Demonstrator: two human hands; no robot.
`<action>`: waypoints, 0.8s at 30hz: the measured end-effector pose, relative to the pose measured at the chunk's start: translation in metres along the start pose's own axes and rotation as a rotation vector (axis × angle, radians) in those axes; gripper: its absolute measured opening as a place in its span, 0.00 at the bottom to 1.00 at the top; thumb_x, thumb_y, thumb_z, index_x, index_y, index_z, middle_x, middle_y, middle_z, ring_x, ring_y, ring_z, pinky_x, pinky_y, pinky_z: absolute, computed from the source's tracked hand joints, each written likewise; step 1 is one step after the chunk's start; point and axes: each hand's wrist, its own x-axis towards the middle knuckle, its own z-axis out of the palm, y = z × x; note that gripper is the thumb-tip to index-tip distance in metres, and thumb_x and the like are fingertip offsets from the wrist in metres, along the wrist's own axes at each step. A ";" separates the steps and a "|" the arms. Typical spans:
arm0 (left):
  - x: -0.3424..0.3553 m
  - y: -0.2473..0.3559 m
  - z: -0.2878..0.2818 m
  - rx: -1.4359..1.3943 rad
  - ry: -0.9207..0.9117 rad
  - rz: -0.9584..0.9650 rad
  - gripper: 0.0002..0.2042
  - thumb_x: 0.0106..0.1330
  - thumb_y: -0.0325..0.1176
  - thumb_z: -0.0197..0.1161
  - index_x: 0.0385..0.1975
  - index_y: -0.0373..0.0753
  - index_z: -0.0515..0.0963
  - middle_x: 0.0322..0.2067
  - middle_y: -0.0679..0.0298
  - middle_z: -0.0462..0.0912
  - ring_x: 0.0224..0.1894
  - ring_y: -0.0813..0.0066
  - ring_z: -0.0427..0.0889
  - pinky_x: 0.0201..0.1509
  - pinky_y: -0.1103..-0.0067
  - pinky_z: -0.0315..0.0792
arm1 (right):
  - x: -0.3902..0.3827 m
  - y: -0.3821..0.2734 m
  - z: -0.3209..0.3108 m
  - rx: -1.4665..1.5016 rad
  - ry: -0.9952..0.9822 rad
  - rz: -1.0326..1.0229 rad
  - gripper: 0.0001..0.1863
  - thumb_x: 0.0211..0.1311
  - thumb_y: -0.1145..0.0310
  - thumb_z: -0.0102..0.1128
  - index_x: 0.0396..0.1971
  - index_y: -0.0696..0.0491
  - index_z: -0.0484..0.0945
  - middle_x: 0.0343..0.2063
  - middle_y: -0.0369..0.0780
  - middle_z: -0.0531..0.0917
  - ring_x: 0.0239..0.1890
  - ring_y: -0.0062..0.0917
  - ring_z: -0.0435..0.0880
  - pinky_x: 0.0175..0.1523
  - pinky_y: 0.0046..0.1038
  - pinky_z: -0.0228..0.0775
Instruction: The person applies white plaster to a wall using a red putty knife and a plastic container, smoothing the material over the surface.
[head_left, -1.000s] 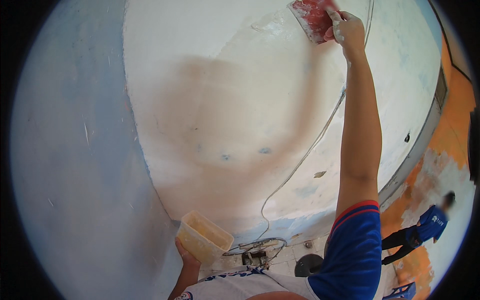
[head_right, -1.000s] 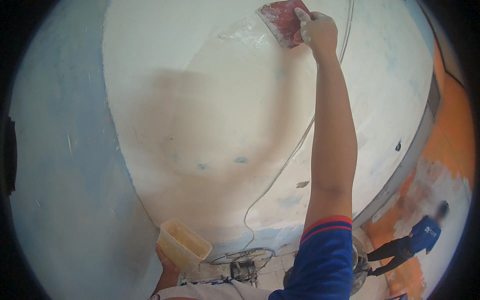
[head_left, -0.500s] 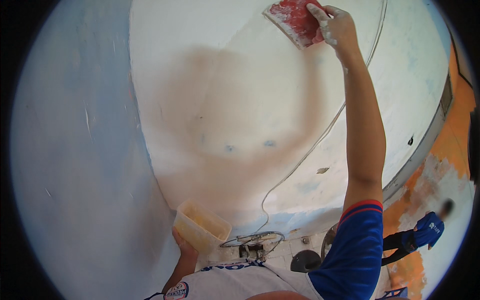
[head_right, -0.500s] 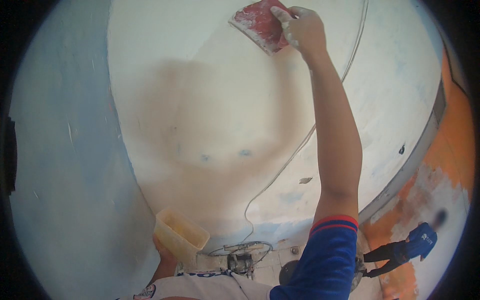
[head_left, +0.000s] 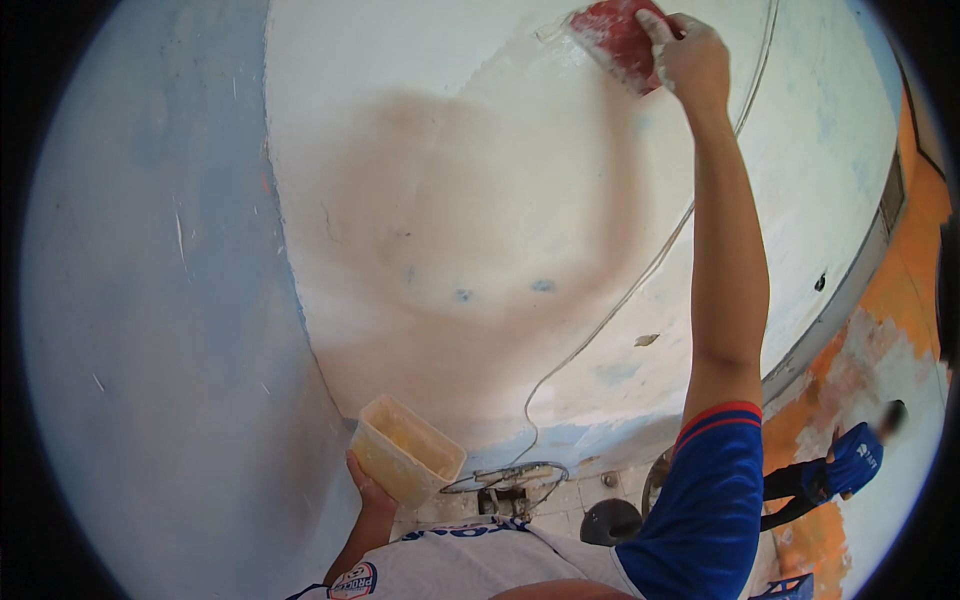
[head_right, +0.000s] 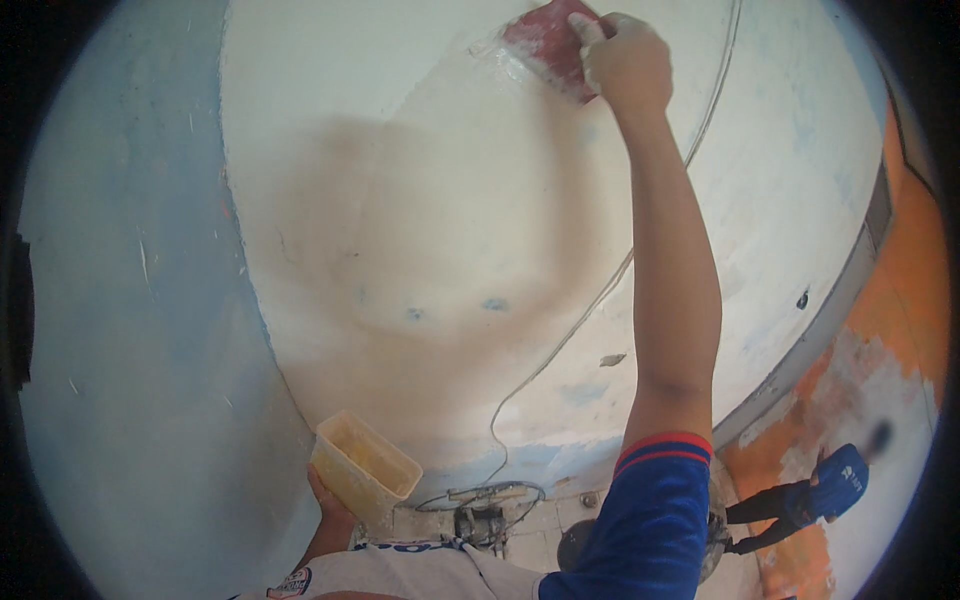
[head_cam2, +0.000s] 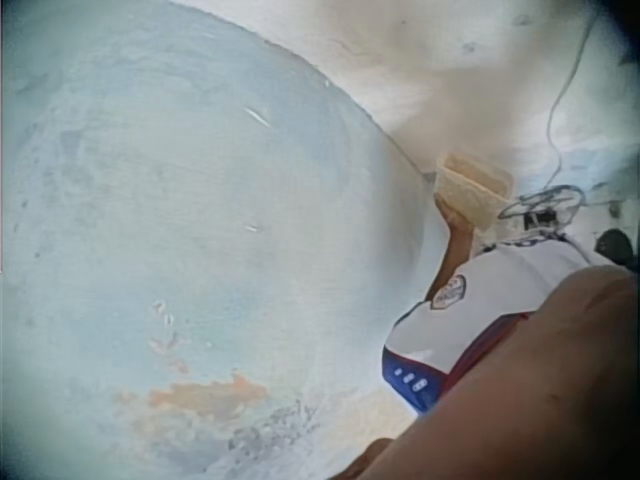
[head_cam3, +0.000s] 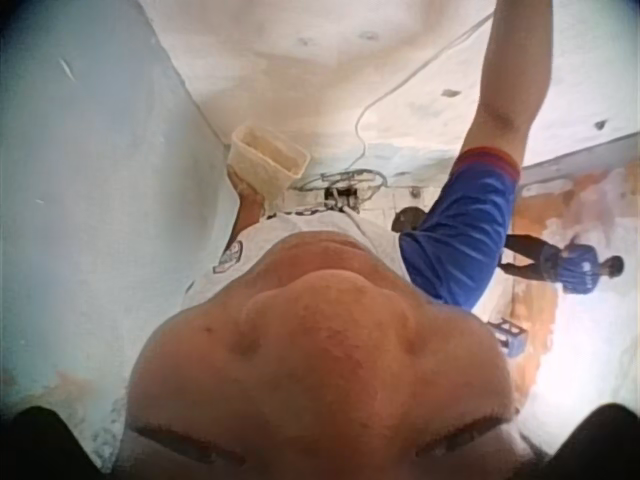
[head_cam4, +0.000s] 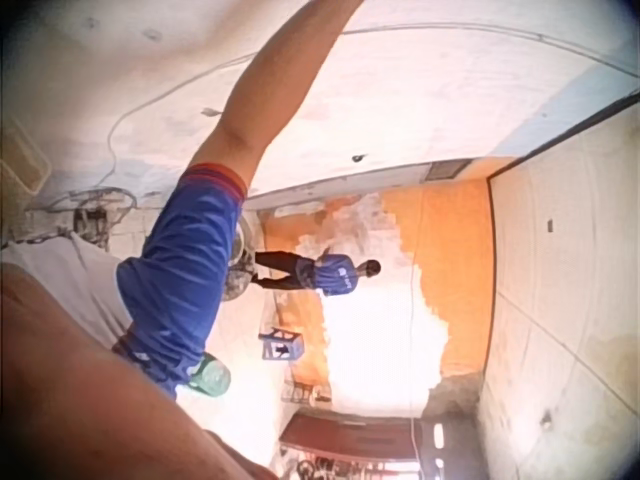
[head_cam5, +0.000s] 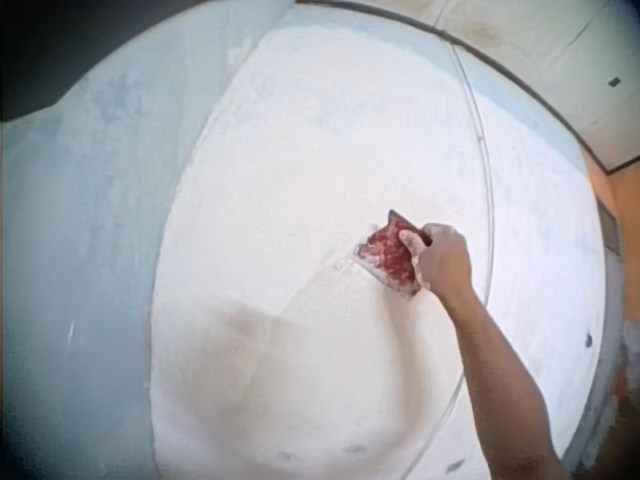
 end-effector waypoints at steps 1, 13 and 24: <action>-0.004 0.002 0.006 -0.009 -0.008 -0.002 0.39 0.74 0.72 0.34 0.71 0.49 0.66 0.67 0.62 0.73 0.67 0.58 0.74 0.71 0.60 0.70 | -0.001 -0.003 -0.008 0.073 0.017 0.021 0.24 0.67 0.45 0.64 0.40 0.53 0.89 0.23 0.45 0.87 0.30 0.35 0.89 0.41 0.36 0.78; -0.007 0.010 -0.031 -0.015 0.022 0.003 0.40 0.73 0.72 0.37 0.72 0.47 0.66 0.68 0.60 0.72 0.69 0.57 0.71 0.72 0.61 0.67 | 0.000 -0.016 -0.014 0.525 -0.089 0.172 0.21 0.67 0.55 0.67 0.29 0.62 0.86 0.22 0.53 0.84 0.27 0.41 0.87 0.35 0.43 0.75; 0.001 0.022 -0.052 -0.053 -0.021 -0.021 0.39 0.73 0.71 0.37 0.72 0.48 0.66 0.69 0.61 0.71 0.69 0.57 0.70 0.72 0.62 0.67 | -0.005 -0.009 0.000 -0.041 0.026 -0.077 0.23 0.69 0.46 0.63 0.39 0.53 0.88 0.20 0.41 0.88 0.26 0.31 0.88 0.40 0.33 0.78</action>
